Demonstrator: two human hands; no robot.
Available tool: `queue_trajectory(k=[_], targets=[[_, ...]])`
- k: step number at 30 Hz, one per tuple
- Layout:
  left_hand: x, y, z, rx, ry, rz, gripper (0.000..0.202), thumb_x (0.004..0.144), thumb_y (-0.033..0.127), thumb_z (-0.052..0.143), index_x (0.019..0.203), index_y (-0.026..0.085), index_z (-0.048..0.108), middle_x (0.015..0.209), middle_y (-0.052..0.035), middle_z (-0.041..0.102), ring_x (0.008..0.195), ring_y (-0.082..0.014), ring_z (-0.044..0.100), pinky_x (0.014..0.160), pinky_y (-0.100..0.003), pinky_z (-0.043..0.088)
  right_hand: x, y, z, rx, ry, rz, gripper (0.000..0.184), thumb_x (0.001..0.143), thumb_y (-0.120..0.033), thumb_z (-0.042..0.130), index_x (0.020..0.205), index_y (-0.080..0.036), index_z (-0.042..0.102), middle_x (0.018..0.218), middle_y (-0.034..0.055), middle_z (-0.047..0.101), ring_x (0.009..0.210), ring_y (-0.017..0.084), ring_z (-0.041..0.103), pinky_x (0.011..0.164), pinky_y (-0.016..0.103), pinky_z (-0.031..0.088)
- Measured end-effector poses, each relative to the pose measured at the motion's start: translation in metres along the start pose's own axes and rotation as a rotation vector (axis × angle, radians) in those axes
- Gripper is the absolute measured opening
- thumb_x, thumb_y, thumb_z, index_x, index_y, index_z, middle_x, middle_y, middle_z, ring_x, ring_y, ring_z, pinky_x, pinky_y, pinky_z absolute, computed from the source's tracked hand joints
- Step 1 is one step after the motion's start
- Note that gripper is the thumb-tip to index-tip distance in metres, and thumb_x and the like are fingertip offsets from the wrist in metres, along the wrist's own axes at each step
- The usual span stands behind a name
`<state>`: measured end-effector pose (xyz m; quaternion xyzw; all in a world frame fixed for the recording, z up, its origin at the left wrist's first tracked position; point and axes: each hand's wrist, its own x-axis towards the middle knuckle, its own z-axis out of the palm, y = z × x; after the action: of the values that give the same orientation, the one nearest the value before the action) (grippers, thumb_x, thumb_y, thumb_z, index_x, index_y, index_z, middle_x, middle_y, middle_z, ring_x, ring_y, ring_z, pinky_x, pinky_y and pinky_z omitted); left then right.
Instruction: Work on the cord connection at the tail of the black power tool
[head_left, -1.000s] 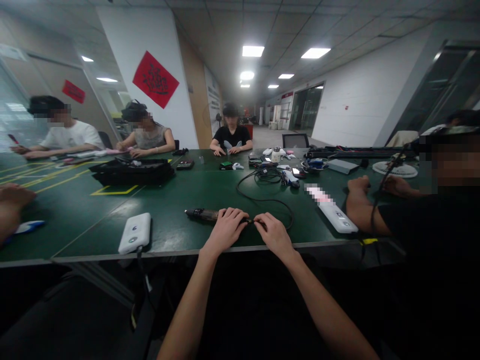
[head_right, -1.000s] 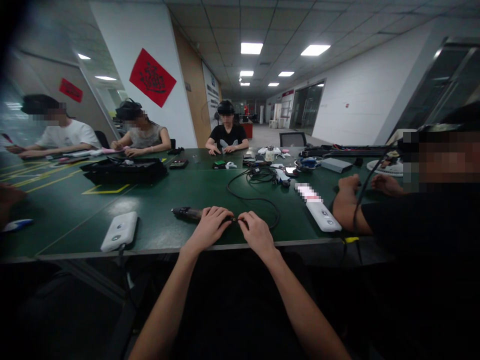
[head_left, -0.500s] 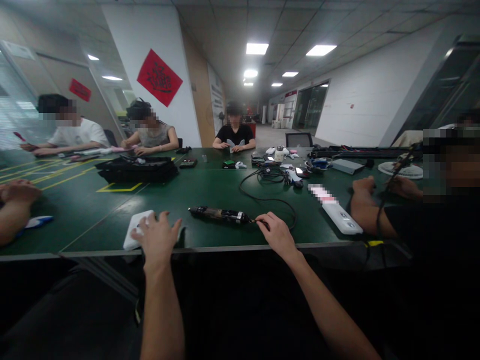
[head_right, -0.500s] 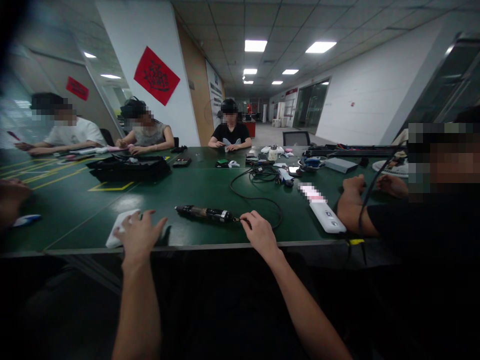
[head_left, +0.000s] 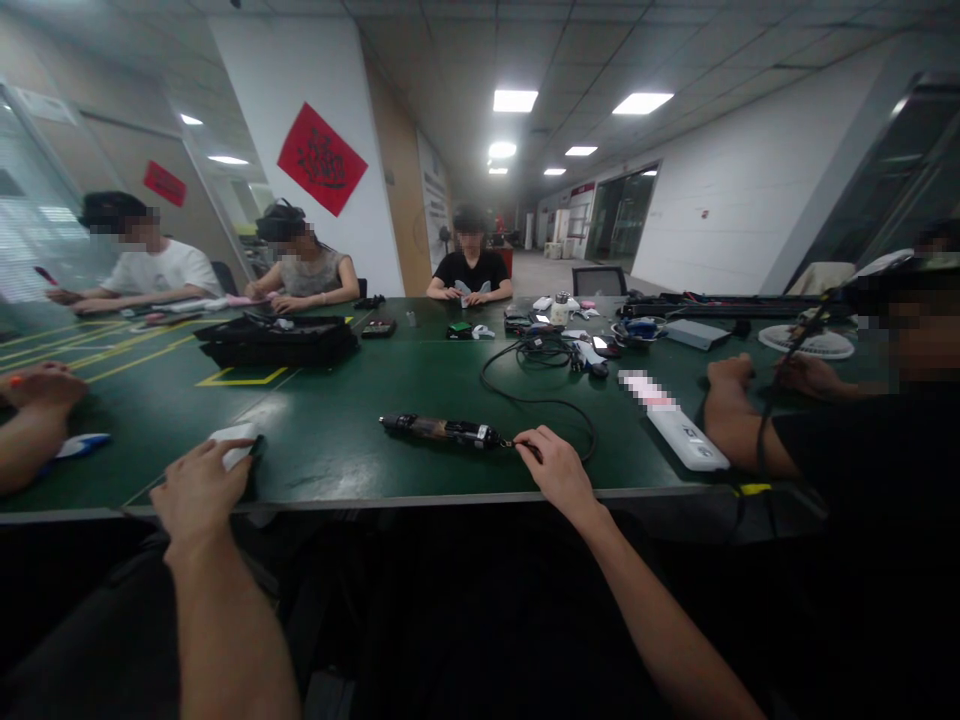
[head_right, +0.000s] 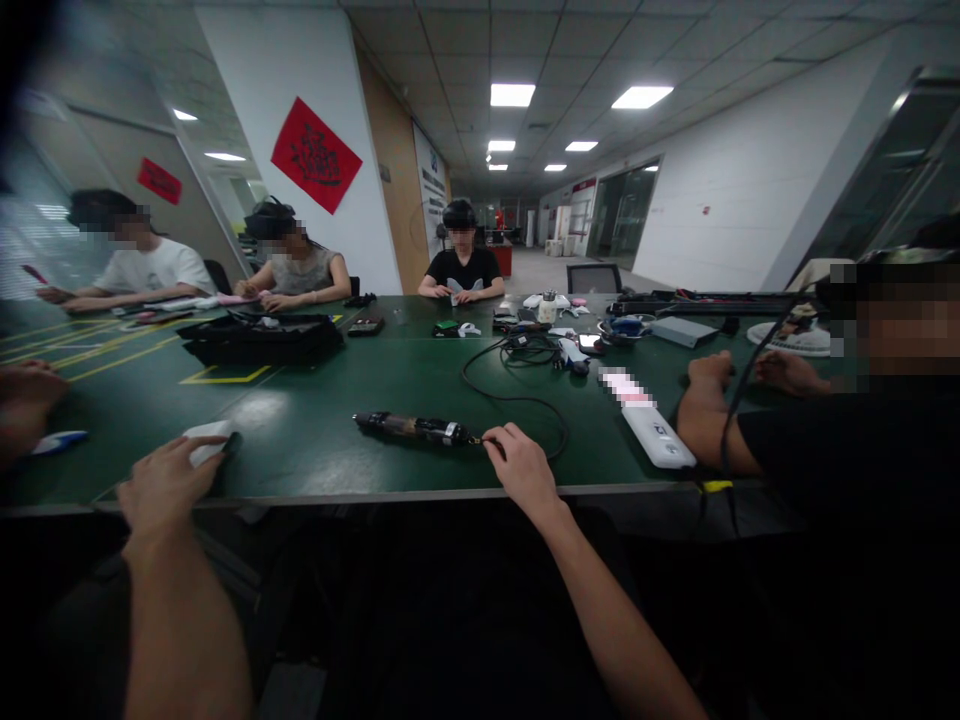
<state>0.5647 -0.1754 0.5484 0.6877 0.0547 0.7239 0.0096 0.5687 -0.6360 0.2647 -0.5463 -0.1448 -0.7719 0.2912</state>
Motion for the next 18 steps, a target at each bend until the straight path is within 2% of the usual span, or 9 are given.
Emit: queue_trajectory(k=[4,6,8,10,12,14,15,17,18], targets=[[0.007,-0.007,-0.005,-0.019,-0.014,0.027,0.037,0.104,0.047,0.042,0.134,0.039,0.062,0.158,-0.0018,0.051,0.135,-0.0317,0.048,0.104,-0.048,0.038,0.000,0.001,0.002,0.000,0.009,0.002,0.019,0.106,-0.027,0.054,0.110,-0.027,0.072,0.108,0.0043,0.068,0.093,0.020,0.068,0.084,0.031,0.053],[0.008,0.001,-0.010,-0.033,-0.011,0.044,0.038,0.104,0.046,0.043,0.130,0.032,0.066,0.152,-0.0093,0.055,0.135,-0.0372,0.047,0.104,-0.056,0.037,0.000,0.002,0.003,-0.004,0.013,0.006,0.019,0.106,-0.027,0.054,0.110,-0.027,0.072,0.108,0.0042,0.068,0.093,0.020,0.068,0.084,0.031,0.053],[0.008,0.019,-0.018,-0.055,0.014,0.087,0.039,0.103,0.044,0.046,0.130,0.024,0.067,0.150,-0.0158,0.055,0.137,-0.0421,0.045,0.105,-0.062,0.034,-0.001,0.002,0.003,-0.007,0.015,0.009,0.019,0.106,-0.027,0.054,0.111,-0.028,0.072,0.108,0.0040,0.068,0.093,0.020,0.068,0.083,0.031,0.053],[0.006,0.046,-0.031,-0.099,0.039,0.186,0.040,0.102,0.041,0.052,0.134,0.020,0.064,0.153,-0.0163,0.052,0.138,-0.0411,0.045,0.109,-0.063,0.032,-0.001,0.002,0.003,-0.010,0.015,0.008,0.018,0.106,-0.027,0.054,0.111,-0.028,0.072,0.107,0.0037,0.068,0.092,0.019,0.068,0.084,0.031,0.053],[0.001,0.084,-0.048,-0.170,0.042,0.364,0.040,0.104,0.039,0.050,0.139,0.021,0.059,0.148,-0.0117,0.058,0.134,-0.0340,0.051,0.114,-0.056,0.033,-0.001,0.001,0.003,-0.013,0.015,0.006,0.017,0.106,-0.027,0.054,0.110,-0.028,0.071,0.106,0.0035,0.068,0.092,0.019,0.068,0.085,0.031,0.053],[-0.012,0.129,-0.065,-0.257,0.017,0.606,0.042,0.106,0.042,0.048,0.145,0.026,0.054,0.146,-0.0031,0.061,0.130,-0.0242,0.056,0.113,-0.039,0.038,-0.001,0.000,0.002,-0.015,0.016,0.004,0.017,0.106,-0.027,0.054,0.109,-0.028,0.071,0.105,0.0035,0.068,0.091,0.019,0.068,0.084,0.031,0.053],[-0.022,0.152,-0.072,-0.293,0.003,0.719,0.042,0.108,0.045,0.047,0.146,0.030,0.053,0.147,0.0011,0.060,0.131,-0.0212,0.056,0.112,-0.033,0.039,-0.001,-0.001,0.002,-0.014,0.015,0.004,0.017,0.106,-0.027,0.054,0.109,-0.028,0.070,0.106,0.0035,0.067,0.091,0.019,0.068,0.084,0.030,0.053],[-0.047,0.199,-0.082,-0.354,-0.035,0.944,0.042,0.107,0.051,0.048,0.145,0.036,0.054,0.146,0.0045,0.061,0.131,-0.0191,0.057,0.113,-0.030,0.038,-0.001,-0.002,0.002,-0.012,0.014,0.003,0.017,0.106,-0.027,0.053,0.110,-0.028,0.070,0.106,0.0038,0.067,0.090,0.019,0.068,0.084,0.030,0.053],[-0.061,0.220,-0.083,-0.422,-0.099,1.135,0.043,0.106,0.049,0.049,0.146,0.032,0.055,0.144,-0.0007,0.062,0.131,-0.0219,0.057,0.114,-0.033,0.037,-0.001,-0.002,0.002,-0.011,0.013,0.002,0.017,0.106,-0.027,0.053,0.110,-0.027,0.070,0.106,0.0039,0.067,0.090,0.019,0.068,0.084,0.030,0.054]])
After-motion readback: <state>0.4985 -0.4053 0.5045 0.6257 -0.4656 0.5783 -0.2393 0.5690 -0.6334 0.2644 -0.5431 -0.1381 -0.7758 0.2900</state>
